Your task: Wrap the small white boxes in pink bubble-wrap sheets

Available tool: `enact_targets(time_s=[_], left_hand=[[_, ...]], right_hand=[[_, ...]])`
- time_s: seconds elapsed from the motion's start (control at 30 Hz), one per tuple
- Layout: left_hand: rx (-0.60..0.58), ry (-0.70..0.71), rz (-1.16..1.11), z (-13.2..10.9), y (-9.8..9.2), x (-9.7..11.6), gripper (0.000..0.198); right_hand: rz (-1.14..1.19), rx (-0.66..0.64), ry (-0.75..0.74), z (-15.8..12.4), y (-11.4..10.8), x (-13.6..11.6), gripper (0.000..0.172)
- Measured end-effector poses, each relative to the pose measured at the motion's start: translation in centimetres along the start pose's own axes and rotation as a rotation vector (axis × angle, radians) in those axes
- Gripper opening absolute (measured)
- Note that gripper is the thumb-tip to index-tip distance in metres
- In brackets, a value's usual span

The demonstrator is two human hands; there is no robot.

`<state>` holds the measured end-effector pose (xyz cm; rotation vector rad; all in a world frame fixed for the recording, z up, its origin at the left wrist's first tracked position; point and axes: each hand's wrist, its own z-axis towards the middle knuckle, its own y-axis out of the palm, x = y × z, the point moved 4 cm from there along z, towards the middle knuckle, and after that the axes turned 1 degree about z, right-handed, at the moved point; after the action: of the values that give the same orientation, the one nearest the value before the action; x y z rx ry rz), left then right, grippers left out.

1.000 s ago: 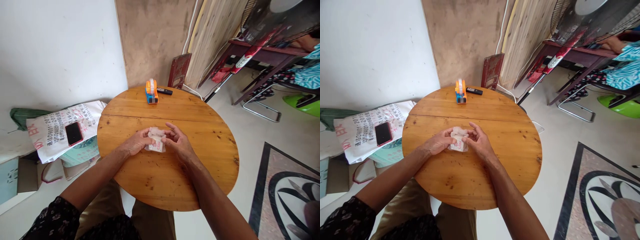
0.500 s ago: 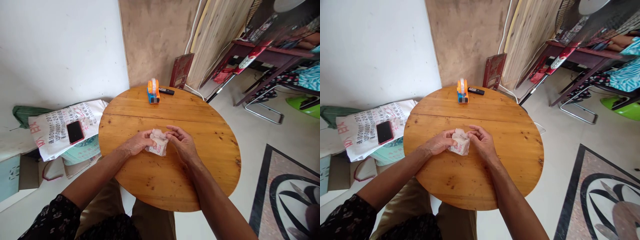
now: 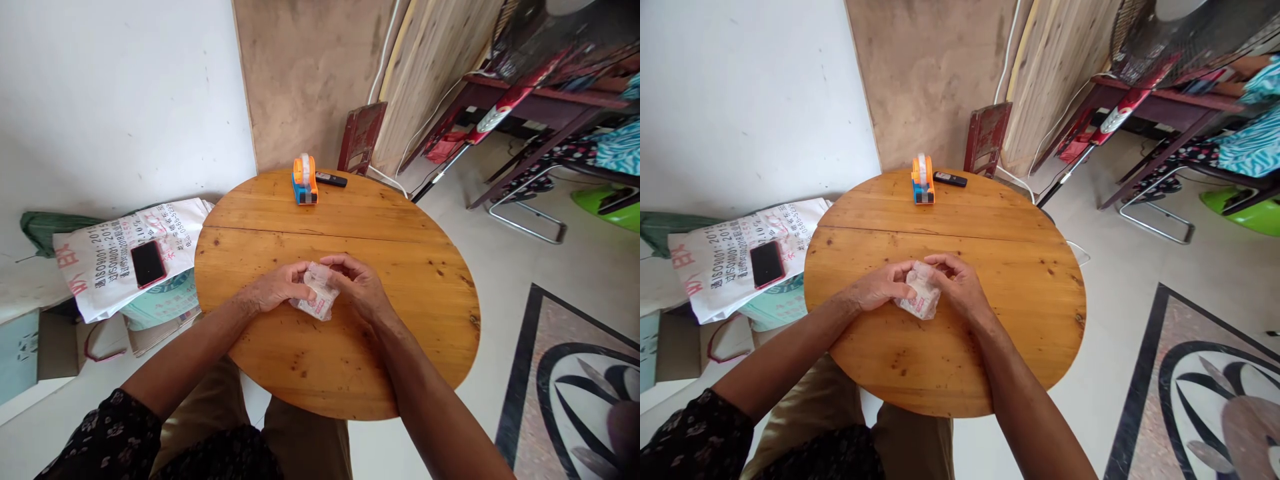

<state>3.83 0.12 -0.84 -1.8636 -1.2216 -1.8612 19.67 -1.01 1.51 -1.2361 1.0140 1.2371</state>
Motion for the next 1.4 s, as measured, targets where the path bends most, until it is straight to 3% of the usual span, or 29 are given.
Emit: enact_targets(time_s=[0.27,0.53,0.67,1.17,1.4], left_hand=[[0.020,0.008,0.005,0.0,0.1,0.0,0.045],[0.016,-0.007,0.047,-0.1,0.1,0.0,0.046],[0.023,-0.001,0.095,-0.3,0.4,0.3,0.045],[0.096,0.079,0.123,-0.2,-0.4,0.5,0.044],[0.213,0.075,0.207,-0.2,-1.0,0.6,0.036]], right_hand=[[0.033,0.152,-0.055,0.0,-0.6,-0.2,0.019],[0.032,0.021,0.004,-0.2,0.0,-0.6,0.030],[0.059,0.066,-0.020,0.1,0.5,-0.7,0.020],[0.078,0.155,-0.007,0.3,-0.1,-0.3,0.016],[0.051,0.151,-0.003,0.4,-0.2,0.1,0.015]])
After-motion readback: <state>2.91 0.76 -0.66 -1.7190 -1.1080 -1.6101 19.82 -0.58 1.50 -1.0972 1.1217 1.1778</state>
